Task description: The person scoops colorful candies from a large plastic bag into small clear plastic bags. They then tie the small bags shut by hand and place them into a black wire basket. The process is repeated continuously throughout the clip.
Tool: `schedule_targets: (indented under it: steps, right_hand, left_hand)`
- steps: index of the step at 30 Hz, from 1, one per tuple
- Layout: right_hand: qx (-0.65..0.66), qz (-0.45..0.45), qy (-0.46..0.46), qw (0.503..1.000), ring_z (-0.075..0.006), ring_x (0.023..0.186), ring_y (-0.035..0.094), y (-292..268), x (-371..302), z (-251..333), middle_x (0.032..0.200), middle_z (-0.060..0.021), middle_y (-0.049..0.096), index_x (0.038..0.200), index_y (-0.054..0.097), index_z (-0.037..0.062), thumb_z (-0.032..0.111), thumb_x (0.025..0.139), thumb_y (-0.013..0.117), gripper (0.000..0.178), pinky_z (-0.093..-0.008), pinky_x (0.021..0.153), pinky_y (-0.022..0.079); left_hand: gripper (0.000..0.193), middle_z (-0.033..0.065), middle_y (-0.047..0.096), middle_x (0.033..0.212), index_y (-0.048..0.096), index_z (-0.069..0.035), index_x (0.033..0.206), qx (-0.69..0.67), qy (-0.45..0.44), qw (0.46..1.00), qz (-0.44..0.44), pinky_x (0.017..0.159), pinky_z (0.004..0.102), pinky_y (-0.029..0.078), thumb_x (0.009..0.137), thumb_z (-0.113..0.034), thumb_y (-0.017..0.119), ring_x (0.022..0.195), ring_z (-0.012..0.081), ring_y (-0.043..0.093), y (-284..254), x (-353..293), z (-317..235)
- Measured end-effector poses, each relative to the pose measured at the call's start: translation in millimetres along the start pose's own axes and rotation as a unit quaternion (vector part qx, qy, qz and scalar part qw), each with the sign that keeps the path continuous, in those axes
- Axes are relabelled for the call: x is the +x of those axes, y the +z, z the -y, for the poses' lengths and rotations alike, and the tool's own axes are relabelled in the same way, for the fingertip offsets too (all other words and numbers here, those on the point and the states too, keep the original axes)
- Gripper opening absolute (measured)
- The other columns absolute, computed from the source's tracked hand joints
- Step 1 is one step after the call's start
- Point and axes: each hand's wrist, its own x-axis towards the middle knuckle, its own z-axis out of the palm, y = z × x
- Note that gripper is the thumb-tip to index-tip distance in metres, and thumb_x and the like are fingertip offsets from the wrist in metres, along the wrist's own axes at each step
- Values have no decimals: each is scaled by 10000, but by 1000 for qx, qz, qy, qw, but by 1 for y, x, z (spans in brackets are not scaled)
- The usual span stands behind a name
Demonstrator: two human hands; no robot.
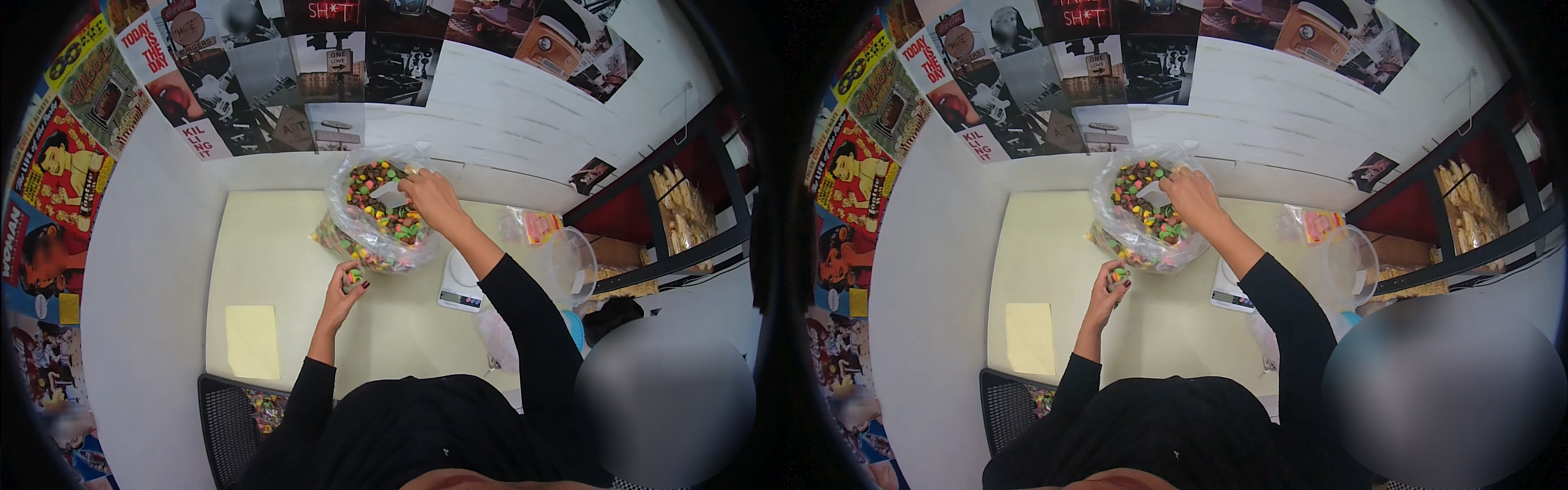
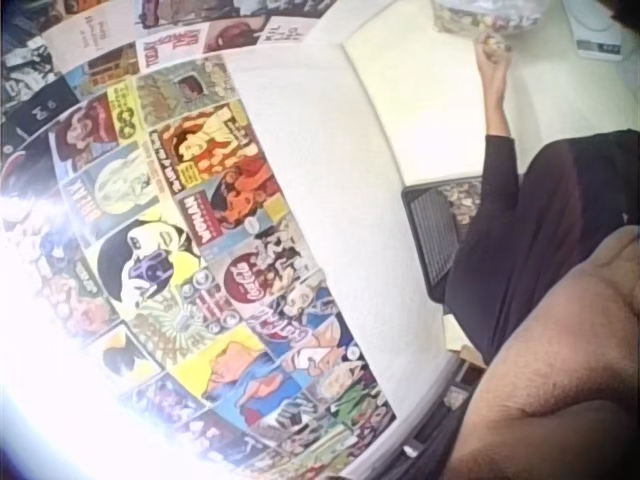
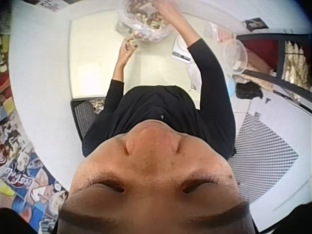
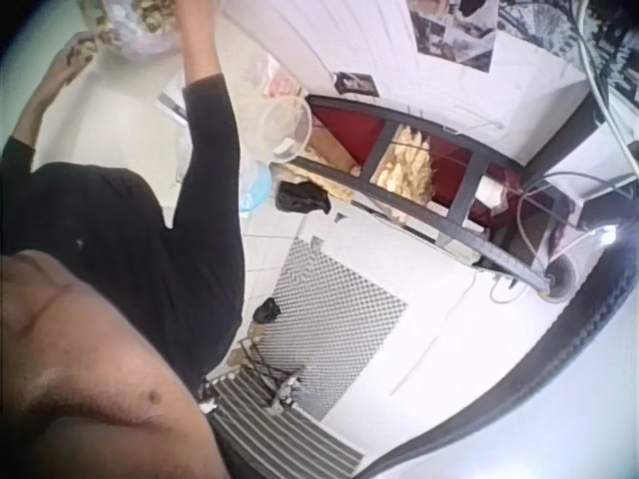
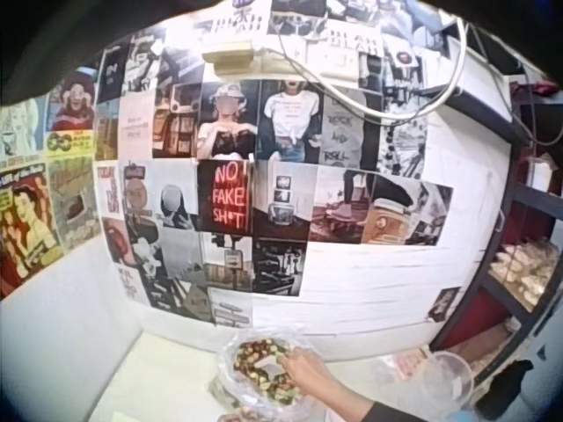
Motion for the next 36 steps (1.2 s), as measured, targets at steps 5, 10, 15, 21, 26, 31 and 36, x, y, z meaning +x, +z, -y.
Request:
schedule_targets:
  steps: [5, 10, 15, 21, 26, 31, 36]
  right_hand:
    - [3, 4, -38, 999, -263, 947, 602, 12, -8, 5, 878, -64, 662, 865, 653, 82, 114, 647, 728, 232, -375, 777, 484]
    - [108, 54, 10, 993, -305, 909, 612, 15, -3, -6, 876, -92, 667, 875, 660, 68, 123, 667, 733, 226, -404, 763, 503]
    - [174, 74, 108, 976, -337, 902, 634, 24, -5, -6, 905, -131, 684, 898, 674, 51, 121, 775, 676, 142, -431, 746, 501]
    - [308, 94, 171, 931, -319, 818, 671, 40, -11, -14, 887, -162, 687, 950, 675, 33, 110, 838, 621, 146, -413, 723, 502]
    - [395, 134, 201, 886, -226, 674, 683, 51, -7, -5, 827, -145, 673, 985, 652, -20, 33, 869, 563, 155, -339, 627, 525]
    - [481, 150, 266, 822, -192, 691, 688, 48, -2, -5, 845, -124, 685, 1006, 656, -37, -18, 875, 521, 190, -302, 580, 555]
    - [457, 125, 228, 850, -118, 613, 603, 66, -4, -5, 844, -77, 651, 1054, 643, -19, 30, 902, 539, 190, -257, 574, 509]
  left_hand:
    - [573, 77, 506, 1278, 462, -58, 1303, -6, -11, 1000, 7, 1056, 337, 320, 800, -157, 716, 1237, 203, 436, 8, 5, -5]
    - [608, 91, 467, 1332, 430, -64, 1334, -23, -14, 999, 23, 1077, 352, 293, 803, -170, 704, 1283, 215, 395, 5, 7, 1]
    - [665, 108, 398, 1402, 373, -75, 1395, -44, -12, 998, 46, 1109, 366, 247, 813, -199, 669, 1357, 233, 309, 3, 2, 2]
    - [687, 131, 338, 1455, 325, -81, 1441, -21, -15, 998, 57, 1133, 384, 197, 830, -194, 617, 1394, 265, 249, 2, -4, -9]
    - [664, 135, 375, 1416, 331, -101, 1443, 70, 0, 997, 20, 1077, 386, 287, 859, -236, 617, 1285, 263, 336, 2, -9, -13]
    - [629, 124, 413, 1365, 369, -101, 1418, 119, -2, 993, -21, 978, 363, 385, 868, -209, 655, 1159, 225, 405, 3, -14, -31]
    - [579, 100, 477, 1302, 446, -75, 1356, 91, 9, 995, -49, 897, 316, 440, 846, -147, 708, 1047, 181, 483, 0, -13, -35]
